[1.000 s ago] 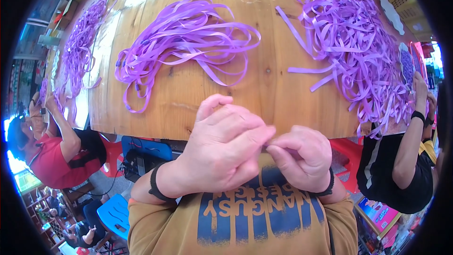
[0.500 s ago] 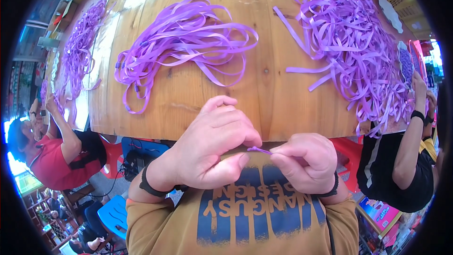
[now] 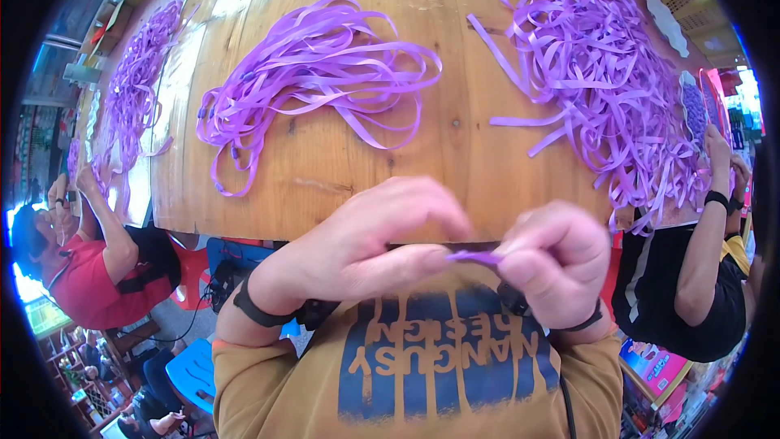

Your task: Folding and organizing long purple ribbons at a table.

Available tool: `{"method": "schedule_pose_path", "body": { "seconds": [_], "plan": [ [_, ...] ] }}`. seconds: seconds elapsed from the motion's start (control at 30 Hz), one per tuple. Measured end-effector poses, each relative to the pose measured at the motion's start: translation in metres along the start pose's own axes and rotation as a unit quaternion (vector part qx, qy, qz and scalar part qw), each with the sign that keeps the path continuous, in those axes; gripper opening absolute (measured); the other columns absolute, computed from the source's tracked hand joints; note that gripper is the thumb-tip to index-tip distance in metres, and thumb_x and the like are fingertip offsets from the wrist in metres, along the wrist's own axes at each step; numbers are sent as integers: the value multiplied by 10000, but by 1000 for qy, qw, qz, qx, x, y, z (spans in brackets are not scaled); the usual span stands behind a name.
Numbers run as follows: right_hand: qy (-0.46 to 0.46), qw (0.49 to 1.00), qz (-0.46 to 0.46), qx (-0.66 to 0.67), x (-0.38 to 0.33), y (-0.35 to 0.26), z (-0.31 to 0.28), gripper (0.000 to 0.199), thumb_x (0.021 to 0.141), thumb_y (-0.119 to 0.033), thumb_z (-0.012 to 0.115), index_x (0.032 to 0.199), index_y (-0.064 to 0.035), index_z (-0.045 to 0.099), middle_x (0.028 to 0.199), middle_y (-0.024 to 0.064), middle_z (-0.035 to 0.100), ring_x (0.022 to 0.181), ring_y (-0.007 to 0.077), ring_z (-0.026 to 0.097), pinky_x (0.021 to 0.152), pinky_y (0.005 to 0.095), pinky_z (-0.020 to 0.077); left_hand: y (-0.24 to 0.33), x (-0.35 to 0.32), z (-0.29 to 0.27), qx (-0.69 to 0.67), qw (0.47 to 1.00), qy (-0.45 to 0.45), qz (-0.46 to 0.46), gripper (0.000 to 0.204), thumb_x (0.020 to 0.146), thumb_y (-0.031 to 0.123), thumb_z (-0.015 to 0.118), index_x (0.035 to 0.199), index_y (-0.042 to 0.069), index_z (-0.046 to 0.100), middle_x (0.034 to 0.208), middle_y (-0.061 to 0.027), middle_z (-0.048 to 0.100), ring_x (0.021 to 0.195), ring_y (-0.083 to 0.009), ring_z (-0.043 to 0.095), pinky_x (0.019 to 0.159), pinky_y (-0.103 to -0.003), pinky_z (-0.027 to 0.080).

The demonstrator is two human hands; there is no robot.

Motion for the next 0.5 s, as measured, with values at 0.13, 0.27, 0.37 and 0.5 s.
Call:
{"method": "schedule_pose_path", "body": {
  "seconds": [0.13, 0.27, 0.37, 0.5],
  "plan": [
    [75, 978, -78, 176, 29, -26, -8, 134, 899, -151, 560, 906, -39, 486, 654, -19, 427, 498, 46, 356, 432, 224, 288, -14, 29, 21, -294, 951, 72, -67, 451, 863, 267, 618, 1207, 17, 470, 1076, -115, 530, 1019, -159, 509, 875, -298, 411],
    [23, 951, -200, 235, 40, -71, -38, 152, 979, -170, 401, 917, -39, 446, 599, -29, 252, 442, 57, 201, 392, 233, 189, -24, 25, 40, -340, 923, -52, -175, 267, 872, 114, 597, 1107, -6, 553, 1063, -74, 584, 974, -126, 559, 846, -260, 449],
    [71, 928, -240, 274, 27, -103, -83, 164, 981, -153, 390, 914, -20, 458, 602, -18, 256, 462, 67, 211, 417, 234, 198, -31, 5, 24, -370, 907, 13, -201, 156, 883, 81, 572, 1003, -16, 596, 918, -37, 618, 825, -95, 590, 751, -231, 474],
    [27, 918, -232, 321, 19, -109, -134, 188, 974, -143, 402, 935, 24, 479, 596, -22, 247, 477, 72, 226, 448, 232, 215, -37, -29, -2, -311, 917, 92, -231, 156, 895, 131, 585, 973, -2, 606, 792, 27, 575, 719, -25, 508, 623, -184, 419]
  ]
}}
Point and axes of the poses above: each hand's wrist, its own x-axis towards the middle knuckle, its own z-axis out of the palm, y = z × x, the point moved 10 cm from there along x, towards the middle knuckle
